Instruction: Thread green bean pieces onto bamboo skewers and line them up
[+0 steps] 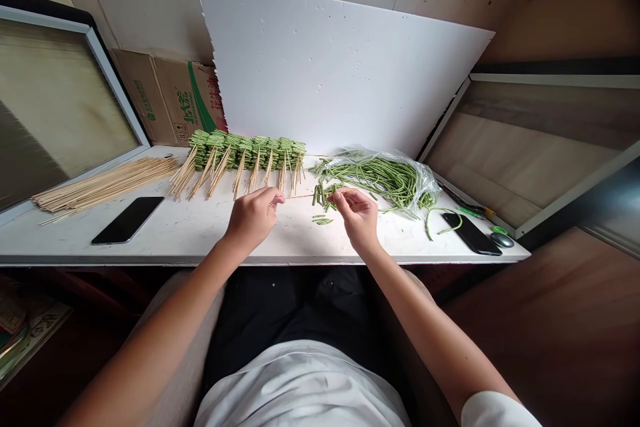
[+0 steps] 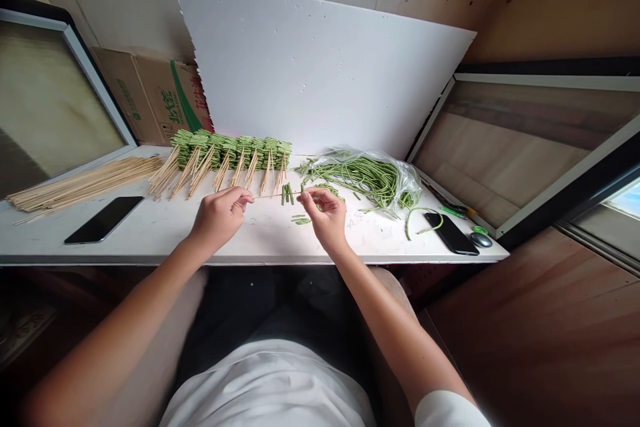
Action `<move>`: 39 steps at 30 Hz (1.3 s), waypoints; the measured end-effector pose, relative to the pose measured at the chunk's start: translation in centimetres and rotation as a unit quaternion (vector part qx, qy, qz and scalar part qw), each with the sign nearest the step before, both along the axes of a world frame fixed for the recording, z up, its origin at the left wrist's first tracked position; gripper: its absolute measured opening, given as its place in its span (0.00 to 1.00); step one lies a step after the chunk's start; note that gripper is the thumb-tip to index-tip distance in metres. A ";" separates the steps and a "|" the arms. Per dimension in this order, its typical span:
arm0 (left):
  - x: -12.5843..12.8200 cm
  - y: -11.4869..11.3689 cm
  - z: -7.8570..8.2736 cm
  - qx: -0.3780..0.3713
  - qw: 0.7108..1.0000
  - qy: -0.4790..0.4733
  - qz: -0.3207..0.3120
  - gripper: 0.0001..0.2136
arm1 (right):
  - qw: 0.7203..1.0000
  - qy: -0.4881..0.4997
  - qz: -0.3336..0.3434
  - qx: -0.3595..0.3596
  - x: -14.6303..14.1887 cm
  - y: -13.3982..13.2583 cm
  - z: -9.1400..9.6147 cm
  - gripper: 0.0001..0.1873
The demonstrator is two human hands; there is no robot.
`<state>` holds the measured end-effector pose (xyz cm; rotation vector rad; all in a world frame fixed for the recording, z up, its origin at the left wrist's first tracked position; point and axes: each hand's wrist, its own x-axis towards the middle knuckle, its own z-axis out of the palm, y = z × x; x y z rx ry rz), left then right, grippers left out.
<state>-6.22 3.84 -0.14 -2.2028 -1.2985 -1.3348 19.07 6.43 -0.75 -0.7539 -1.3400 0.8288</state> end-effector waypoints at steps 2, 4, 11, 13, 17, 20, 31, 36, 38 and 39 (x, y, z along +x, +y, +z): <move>0.2 -0.1 0.0 0.020 1.000 -0.008 -0.010 0.15 | 1.000 -0.001 0.000 -0.004 -0.2 0.0 -0.3 0.19; 0.5 -0.2 0.1 0.034 0.999 -0.016 -0.024 0.14 | 1.000 0.000 -0.003 -0.008 -0.3 0.2 -0.6 0.20; 1.0 -0.3 0.0 0.046 0.998 -0.018 -0.043 0.13 | 0.999 0.014 0.001 -0.032 -0.3 0.3 -0.8 0.20; 1.0 -0.3 -0.1 0.043 0.998 -0.016 -0.044 0.14 | 0.999 0.013 0.000 -0.032 -0.3 0.3 -0.9 0.19; 1.1 -0.3 -0.3 0.042 0.998 -0.012 -0.042 0.15 | 0.999 0.002 -0.010 -0.037 -0.5 0.2 -1.0 0.21; 1.2 -0.3 -0.4 0.050 0.998 -0.013 -0.046 0.15 | 0.999 -0.006 -0.015 -0.039 -0.8 0.1 -1.2 0.23; -0.9 1.4 -0.6 0.009 0.999 -0.031 0.023 0.10 | 0.922 -0.378 -0.020 0.080 2.3 3.8 -3.3 0.18; -0.9 1.7 -1.1 -0.019 0.999 -0.026 0.026 0.10 | 0.805 -0.576 -0.066 0.123 2.7 4.5 -5.7 0.18; -0.9 1.7 -1.1 -0.024 0.999 -0.024 0.024 0.10 | 0.785 -0.603 -0.070 0.125 2.5 4.4 -6.1 0.17; -0.9 1.7 -1.0 -0.026 0.999 -0.024 0.023 0.10 | 0.783 -0.605 -0.073 0.124 2.4 4.4 -6.1 0.16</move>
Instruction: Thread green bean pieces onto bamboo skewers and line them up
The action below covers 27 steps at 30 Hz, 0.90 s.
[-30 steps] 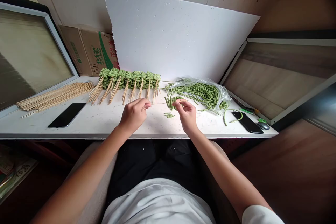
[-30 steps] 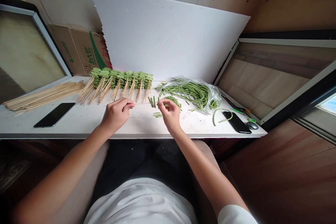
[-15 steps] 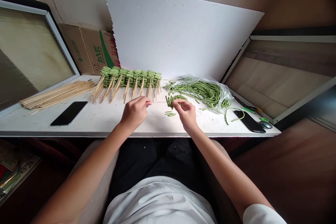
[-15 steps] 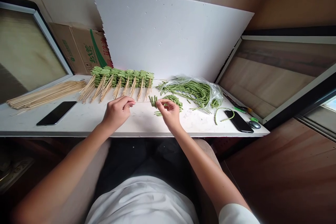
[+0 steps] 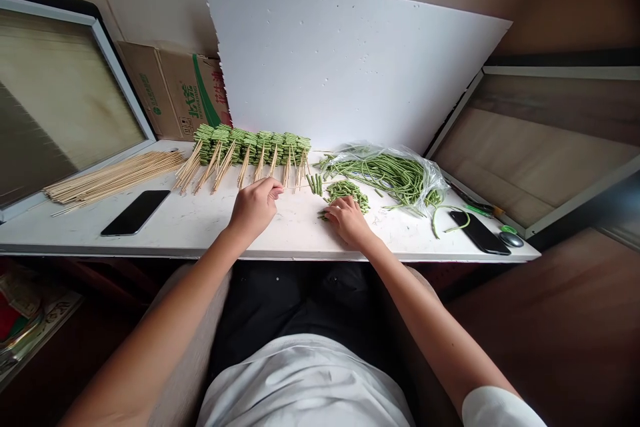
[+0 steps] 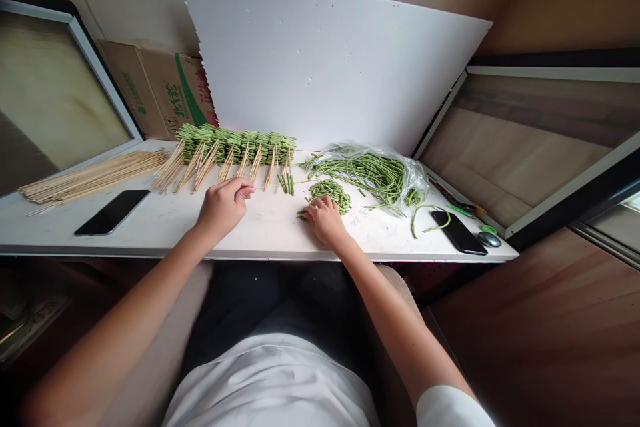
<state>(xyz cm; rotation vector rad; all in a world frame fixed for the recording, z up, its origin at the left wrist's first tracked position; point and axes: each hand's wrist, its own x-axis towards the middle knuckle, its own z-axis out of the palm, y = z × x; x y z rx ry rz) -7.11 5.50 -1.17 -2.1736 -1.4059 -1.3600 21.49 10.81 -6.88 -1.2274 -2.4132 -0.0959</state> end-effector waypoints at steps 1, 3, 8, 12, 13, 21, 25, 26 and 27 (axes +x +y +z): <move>0.0 0.0 0.0 -0.002 1.000 0.001 0.000 0.10 | 1.000 0.005 -0.003 0.000 -0.1 -0.1 0.0 0.15; 0.0 0.0 0.1 -0.007 1.000 0.002 0.000 0.10 | 1.000 0.025 -0.006 -0.005 -0.2 -0.1 0.1 0.12; 0.1 -0.1 0.2 -0.015 1.000 0.005 -0.001 0.10 | 0.997 0.070 0.016 -0.008 -0.3 0.0 0.1 0.12; 0.0 0.0 -0.1 -0.010 1.000 0.006 -0.005 0.09 | 0.997 0.066 0.032 -0.004 -0.4 0.3 -0.4 0.17; 0.0 0.0 -0.1 -0.009 1.000 0.006 -0.006 0.10 | 0.998 0.060 0.031 0.000 -0.5 0.3 -0.6 0.19; -0.7 -0.2 0.9 0.006 1.000 -0.005 0.019 0.09 | 0.978 0.207 -0.011 -0.003 1.6 1.6 1.5 0.18; -0.6 -0.5 1.3 0.022 1.000 -0.012 0.018 0.09 | 0.903 0.414 0.026 -0.112 3.2 2.3 3.6 0.21; -0.5 -0.6 1.3 0.023 1.000 -0.013 0.016 0.09 | 0.872 0.467 0.040 -0.138 3.4 2.2 4.1 0.22; -0.3 -0.7 1.3 0.023 1.000 -0.015 0.011 0.09 | 0.840 0.516 0.049 -0.158 3.4 2.0 4.6 0.23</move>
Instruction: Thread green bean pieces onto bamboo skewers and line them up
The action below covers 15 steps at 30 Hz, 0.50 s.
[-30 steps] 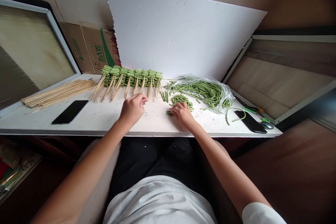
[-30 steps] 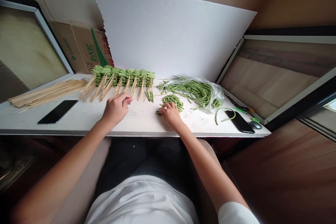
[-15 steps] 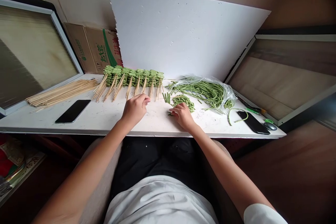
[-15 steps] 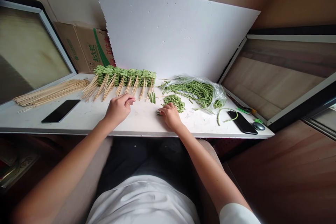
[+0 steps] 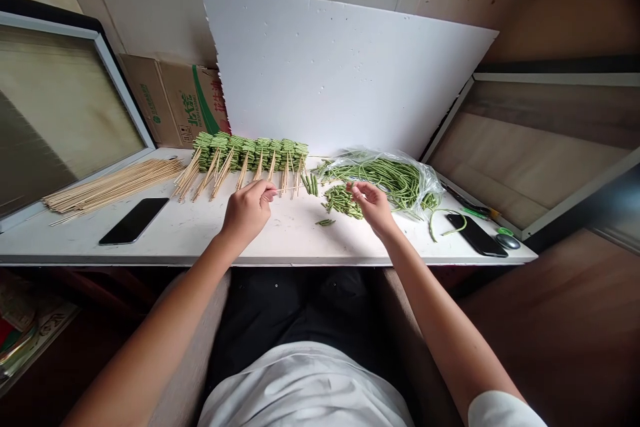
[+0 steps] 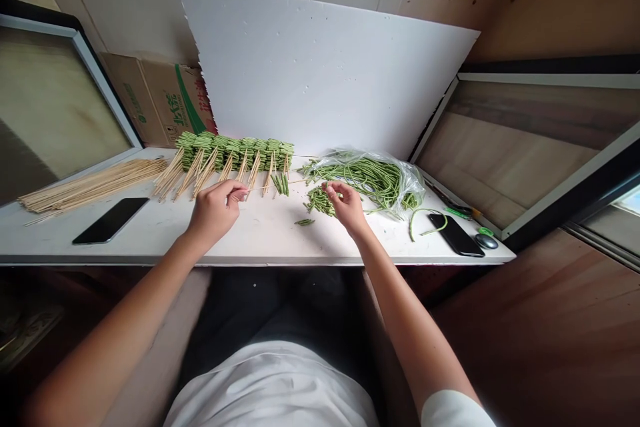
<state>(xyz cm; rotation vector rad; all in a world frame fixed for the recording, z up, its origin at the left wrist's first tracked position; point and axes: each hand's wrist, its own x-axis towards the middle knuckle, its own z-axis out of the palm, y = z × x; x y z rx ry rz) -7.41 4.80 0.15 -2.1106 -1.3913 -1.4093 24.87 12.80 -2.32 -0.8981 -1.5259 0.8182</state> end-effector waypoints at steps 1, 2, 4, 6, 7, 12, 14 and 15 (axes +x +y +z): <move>0.2 -0.1 0.0 -0.001 1.000 -0.003 -0.007 0.09 | 0.999 0.049 0.005 -0.019 -0.1 -0.3 0.5 0.24; 0.4 -0.2 0.0 -0.001 1.000 -0.006 -0.014 0.09 | 0.995 0.088 0.007 -0.038 -0.3 -0.6 0.9 0.24; 0.8 -0.4 0.0 0.001 1.000 -0.012 -0.027 0.09 | 0.988 0.136 0.018 -0.072 -0.8 -1.5 1.8 0.24; 1.0 -0.6 0.0 0.004 0.999 -0.013 -0.033 0.09 | 0.982 0.159 0.043 -0.096 -1.3 -2.3 2.6 0.23; 1.1 -0.7 0.0 0.005 0.999 -0.014 -0.033 0.09 | 0.979 0.167 0.058 -0.102 -1.5 -2.7 2.9 0.23; 1.2 -0.8 0.2 0.002 0.999 -0.021 -0.025 0.09 | 0.969 0.188 0.099 -0.129 -2.0 -3.6 3.5 0.20; 1.2 -0.9 0.2 -0.001 0.999 -0.022 -0.023 0.09 | 0.966 0.195 0.101 -0.134 -2.1 -3.7 3.5 0.19; 1.2 -0.9 0.2 -0.001 1.000 -0.022 -0.023 0.09 | 0.965 0.201 0.103 -0.134 -2.1 -3.7 3.4 0.19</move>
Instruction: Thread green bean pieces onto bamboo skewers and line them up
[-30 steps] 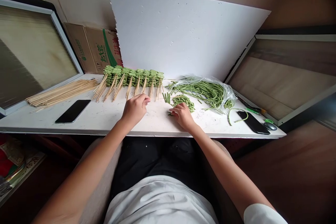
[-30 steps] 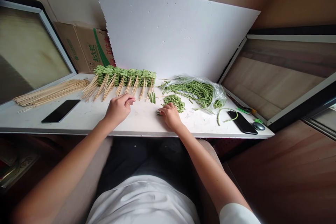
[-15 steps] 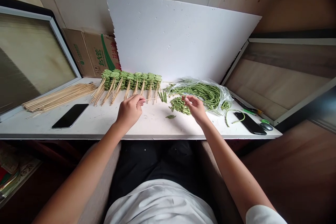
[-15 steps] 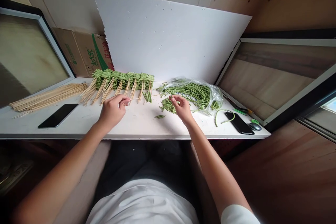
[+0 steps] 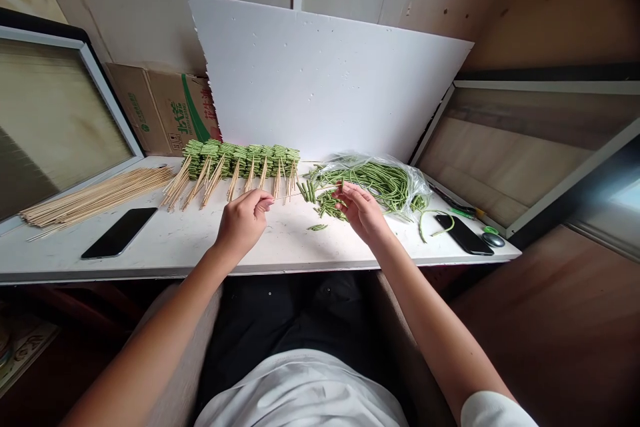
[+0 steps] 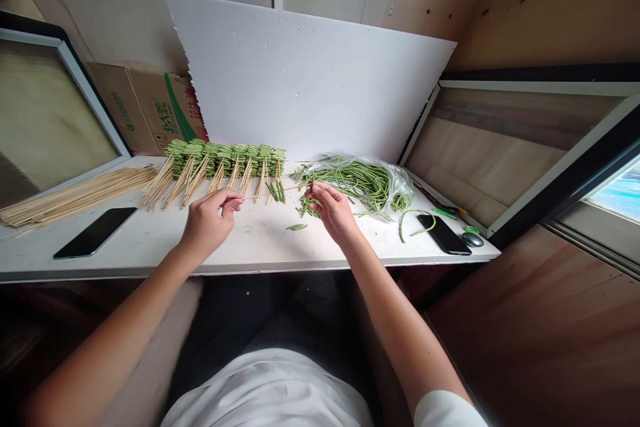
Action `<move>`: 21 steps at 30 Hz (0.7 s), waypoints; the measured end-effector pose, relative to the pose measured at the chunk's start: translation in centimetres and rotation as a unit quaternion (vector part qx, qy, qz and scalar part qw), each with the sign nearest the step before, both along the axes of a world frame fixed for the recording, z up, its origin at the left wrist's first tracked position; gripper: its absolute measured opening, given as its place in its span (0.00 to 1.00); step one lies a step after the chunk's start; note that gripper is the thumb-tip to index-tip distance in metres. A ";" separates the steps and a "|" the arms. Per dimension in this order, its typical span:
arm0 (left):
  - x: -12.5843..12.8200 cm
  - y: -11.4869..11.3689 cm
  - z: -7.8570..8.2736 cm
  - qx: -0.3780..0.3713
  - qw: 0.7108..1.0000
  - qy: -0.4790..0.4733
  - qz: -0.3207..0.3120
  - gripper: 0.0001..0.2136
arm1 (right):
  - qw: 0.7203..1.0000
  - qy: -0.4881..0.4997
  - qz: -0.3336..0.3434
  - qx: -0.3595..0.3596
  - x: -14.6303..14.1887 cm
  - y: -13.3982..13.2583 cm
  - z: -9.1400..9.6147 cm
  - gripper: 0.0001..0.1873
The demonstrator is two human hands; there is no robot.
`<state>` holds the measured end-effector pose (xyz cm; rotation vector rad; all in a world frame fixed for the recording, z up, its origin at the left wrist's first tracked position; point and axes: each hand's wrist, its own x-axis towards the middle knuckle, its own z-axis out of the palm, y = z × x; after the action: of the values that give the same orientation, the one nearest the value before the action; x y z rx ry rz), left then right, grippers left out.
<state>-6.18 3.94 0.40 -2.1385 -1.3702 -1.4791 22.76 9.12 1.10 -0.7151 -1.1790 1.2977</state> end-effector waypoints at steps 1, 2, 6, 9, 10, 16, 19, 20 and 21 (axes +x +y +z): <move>0.0 0.0 0.0 0.000 1.000 0.001 0.000 0.09 | 1.000 0.007 0.002 0.000 0.0 0.0 0.0 0.19; 0.0 0.0 0.0 0.001 1.000 0.002 -0.001 0.09 | 1.000 0.012 0.004 0.001 -0.1 0.0 -0.1 0.18; 0.1 0.0 0.0 0.007 1.000 0.006 -0.002 0.10 | 1.000 0.023 0.008 0.004 -0.2 -0.3 0.0 0.17; 0.1 -0.1 0.0 0.005 1.000 0.008 0.000 0.10 | 1.000 0.021 0.002 0.005 -0.2 -0.5 0.2 0.18; 0.1 -0.1 0.0 0.003 1.000 0.009 0.001 0.10 | 1.000 0.016 -0.001 0.004 -0.3 -0.5 0.2 0.18; 0.2 -0.1 0.0 0.003 1.000 0.017 0.011 0.10 | 0.999 0.020 -0.028 0.003 -0.3 -0.5 0.3 0.21; 0.1 -0.1 0.0 0.010 1.000 0.021 0.015 0.10 | 0.999 0.021 -0.039 0.003 -0.3 -0.3 0.0 0.21; 0.1 -0.1 0.0 0.010 1.000 0.022 0.015 0.10 | 0.999 0.021 -0.038 0.003 -0.3 -0.2 -0.1 0.21; 0.1 -0.1 -0.1 0.010 1.000 0.022 0.015 0.10 | 0.999 0.021 -0.035 0.003 -0.3 -0.2 -0.2 0.20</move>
<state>-6.06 3.81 0.32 -2.1159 -1.3611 -1.4192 22.48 8.96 0.90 -0.7143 -1.1140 1.2454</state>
